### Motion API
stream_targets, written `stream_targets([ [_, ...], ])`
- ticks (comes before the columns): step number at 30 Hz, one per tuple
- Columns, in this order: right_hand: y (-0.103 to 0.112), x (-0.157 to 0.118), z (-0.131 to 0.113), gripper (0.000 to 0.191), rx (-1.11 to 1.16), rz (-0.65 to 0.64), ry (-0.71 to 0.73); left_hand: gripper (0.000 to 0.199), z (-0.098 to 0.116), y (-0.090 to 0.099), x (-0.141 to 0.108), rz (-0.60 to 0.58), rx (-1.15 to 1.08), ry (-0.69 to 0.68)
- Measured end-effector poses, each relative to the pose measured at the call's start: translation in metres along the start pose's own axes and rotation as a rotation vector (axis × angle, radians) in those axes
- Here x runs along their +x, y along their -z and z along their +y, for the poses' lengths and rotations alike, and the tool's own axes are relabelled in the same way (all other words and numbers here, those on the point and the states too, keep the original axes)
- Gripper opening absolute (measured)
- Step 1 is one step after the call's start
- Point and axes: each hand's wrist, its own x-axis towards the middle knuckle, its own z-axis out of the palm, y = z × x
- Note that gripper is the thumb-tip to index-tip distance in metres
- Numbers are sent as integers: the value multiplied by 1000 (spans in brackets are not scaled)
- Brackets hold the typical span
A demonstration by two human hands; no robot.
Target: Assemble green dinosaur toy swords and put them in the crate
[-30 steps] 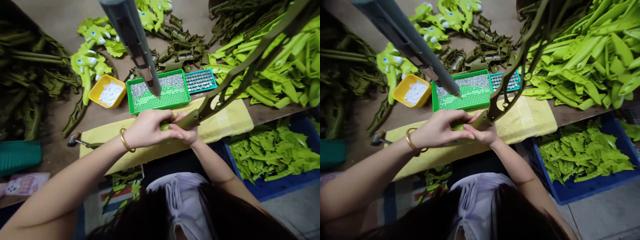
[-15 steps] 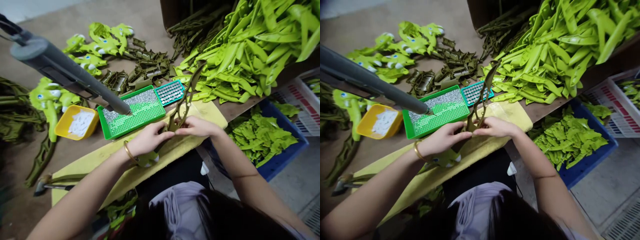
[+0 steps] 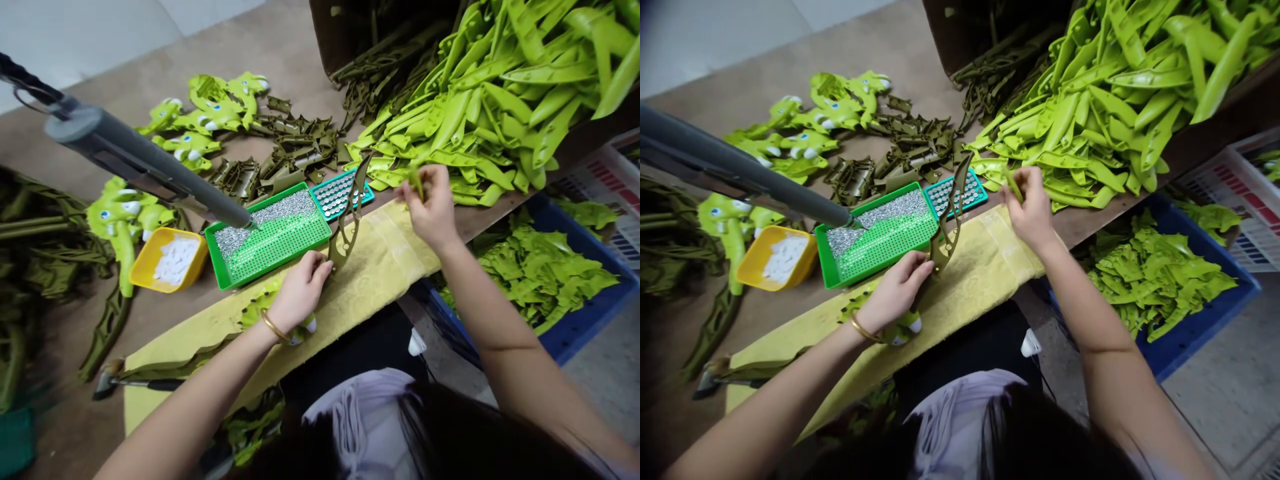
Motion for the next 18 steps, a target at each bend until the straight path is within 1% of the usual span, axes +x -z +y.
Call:
stream_targets([
  [1, -8, -12, -6, 35, 241, -1, -156, 28, 0, -2, 0, 14, -12, 3],
  [2, -18, -24, -11, 42, 457, -36, -322, 27, 0, -4, 0, 26, -25, 9],
  [3, -28, -35, -15, 49, 635, -83, -475, 27, 1, -4, 0, 36, -40, 14],
  [4, -39, -43, -18, 54, 770, -121, -598, 27, 2, -4, 1, 39, -56, 16],
  [5, -49, -50, -20, 58, 870, -128, -680, 27, 3, -4, 1, 40, -70, 13],
  [6, -59, -55, -21, 59, 942, -110, -720, 27, 4, -4, 2, 44, -76, 8],
  [8, -74, -60, -22, 55, 1014, -90, -720, 27, 6, -4, 1, 64, -59, -8],
  [11, -86, -61, -23, 53, 1039, -205, -652, 30, 8, -6, -3, 76, -12, -25],
  [13, -89, -62, -26, 53, 1047, -269, -607, 43, 8, -8, -6, 59, -13, -40],
  [15, -90, -63, -28, 51, 1058, -304, -585, 55, 7, -9, -7, 53, -29, -69],
  [18, -88, -65, -28, 49, 1062, -333, -599, 57, 6, -8, -7, 68, -49, -111],
])
